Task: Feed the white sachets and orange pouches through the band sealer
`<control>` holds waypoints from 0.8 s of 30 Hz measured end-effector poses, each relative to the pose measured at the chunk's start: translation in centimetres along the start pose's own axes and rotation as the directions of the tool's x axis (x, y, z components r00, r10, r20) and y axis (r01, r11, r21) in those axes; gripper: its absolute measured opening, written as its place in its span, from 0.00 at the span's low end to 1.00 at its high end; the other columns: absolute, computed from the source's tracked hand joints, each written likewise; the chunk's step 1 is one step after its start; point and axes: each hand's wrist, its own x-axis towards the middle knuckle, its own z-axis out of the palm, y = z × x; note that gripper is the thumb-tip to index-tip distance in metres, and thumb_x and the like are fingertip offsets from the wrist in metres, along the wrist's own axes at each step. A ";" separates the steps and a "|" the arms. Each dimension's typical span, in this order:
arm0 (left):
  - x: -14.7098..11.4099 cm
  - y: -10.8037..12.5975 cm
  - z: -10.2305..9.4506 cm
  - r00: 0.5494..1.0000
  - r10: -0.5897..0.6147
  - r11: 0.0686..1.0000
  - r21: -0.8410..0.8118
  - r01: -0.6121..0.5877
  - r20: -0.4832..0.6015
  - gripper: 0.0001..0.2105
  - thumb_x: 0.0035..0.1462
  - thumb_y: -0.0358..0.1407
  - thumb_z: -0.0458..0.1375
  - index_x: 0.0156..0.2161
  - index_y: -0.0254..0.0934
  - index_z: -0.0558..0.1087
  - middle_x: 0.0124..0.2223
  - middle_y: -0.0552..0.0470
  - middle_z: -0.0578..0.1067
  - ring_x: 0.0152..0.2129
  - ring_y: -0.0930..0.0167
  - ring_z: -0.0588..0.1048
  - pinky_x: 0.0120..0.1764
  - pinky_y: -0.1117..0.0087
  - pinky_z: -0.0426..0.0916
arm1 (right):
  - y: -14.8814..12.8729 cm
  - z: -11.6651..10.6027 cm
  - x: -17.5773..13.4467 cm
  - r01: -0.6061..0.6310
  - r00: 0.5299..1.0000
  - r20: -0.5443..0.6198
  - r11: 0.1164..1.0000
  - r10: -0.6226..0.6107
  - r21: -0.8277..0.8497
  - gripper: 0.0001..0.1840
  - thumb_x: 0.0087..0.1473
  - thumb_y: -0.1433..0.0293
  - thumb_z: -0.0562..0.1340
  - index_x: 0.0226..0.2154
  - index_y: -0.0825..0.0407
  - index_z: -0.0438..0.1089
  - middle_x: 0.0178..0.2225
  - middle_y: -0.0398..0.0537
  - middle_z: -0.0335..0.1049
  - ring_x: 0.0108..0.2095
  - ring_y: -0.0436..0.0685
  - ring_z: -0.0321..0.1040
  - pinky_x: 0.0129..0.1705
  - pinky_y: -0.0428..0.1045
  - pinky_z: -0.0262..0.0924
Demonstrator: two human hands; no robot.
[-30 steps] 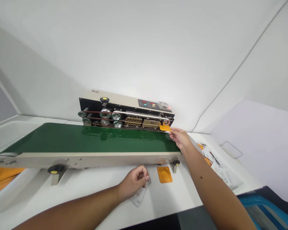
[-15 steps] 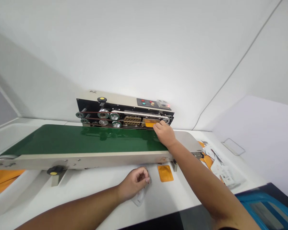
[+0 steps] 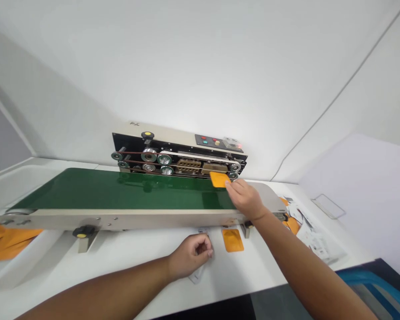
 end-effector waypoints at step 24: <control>-0.1 -0.2 -0.1 1.000 -0.018 1.000 0.025 0.017 0.005 0.05 0.53 0.33 0.61 0.31 0.36 0.69 0.27 0.56 0.67 0.24 0.74 0.63 0.28 0.74 0.58 | 5.8 1.2 -5.6 -0.219 0.904 0.361 0.974 0.228 -0.066 0.17 0.67 0.75 0.51 0.36 0.52 0.75 0.30 0.52 0.69 0.36 0.60 0.61 0.37 0.52 0.55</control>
